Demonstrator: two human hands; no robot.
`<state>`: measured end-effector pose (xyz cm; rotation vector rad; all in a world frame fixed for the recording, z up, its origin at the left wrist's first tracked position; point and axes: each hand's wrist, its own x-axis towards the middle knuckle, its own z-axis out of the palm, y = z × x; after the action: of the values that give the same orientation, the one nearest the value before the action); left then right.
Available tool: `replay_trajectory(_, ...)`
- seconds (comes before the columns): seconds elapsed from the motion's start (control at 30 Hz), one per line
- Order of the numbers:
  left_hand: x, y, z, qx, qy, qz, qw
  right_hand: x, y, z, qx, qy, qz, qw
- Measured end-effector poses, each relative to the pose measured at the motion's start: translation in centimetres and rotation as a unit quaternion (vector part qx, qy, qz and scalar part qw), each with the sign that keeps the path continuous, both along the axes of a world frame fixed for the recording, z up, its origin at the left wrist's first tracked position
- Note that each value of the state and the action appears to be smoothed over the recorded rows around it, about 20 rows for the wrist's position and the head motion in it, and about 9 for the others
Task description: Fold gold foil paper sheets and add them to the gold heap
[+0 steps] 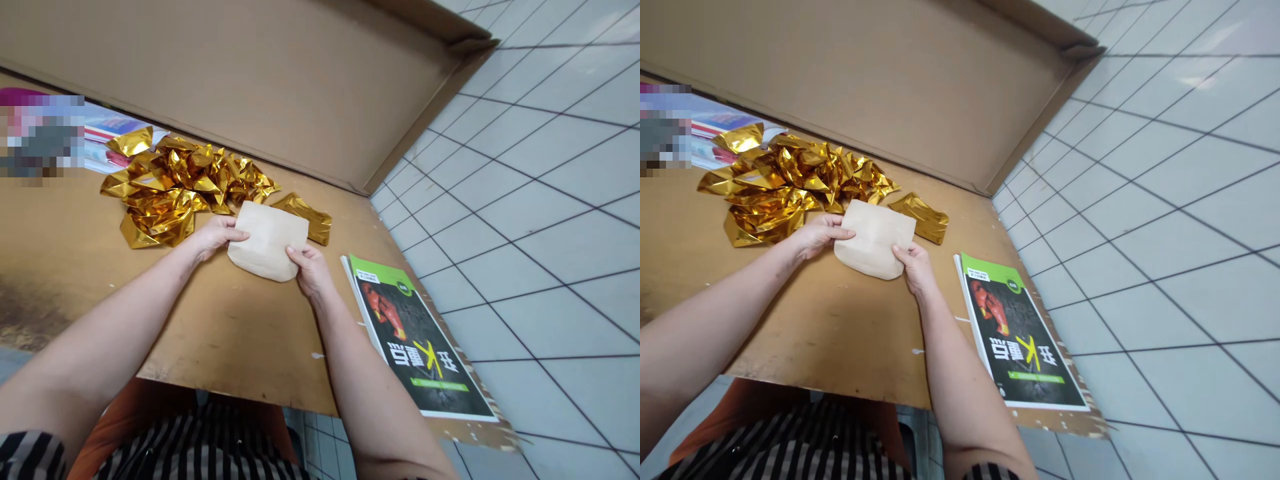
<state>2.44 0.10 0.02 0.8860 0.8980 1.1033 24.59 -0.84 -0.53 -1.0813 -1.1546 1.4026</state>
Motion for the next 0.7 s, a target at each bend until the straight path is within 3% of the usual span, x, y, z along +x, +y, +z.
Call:
replay_trajectory(0.47, -0.57, 0.69, -0.28, -0.013, 0.017, 0.063, 0.998, 0.69, 0.73, -0.10, 0.044, 0.013, -0.019, 0.999)
replay_trajectory(0.7, -0.91, 0.50, 0.09, -0.048, 0.041, 0.020, 0.998, 0.57, 0.42, -0.09, 0.045, -0.042, -0.046, 0.997)
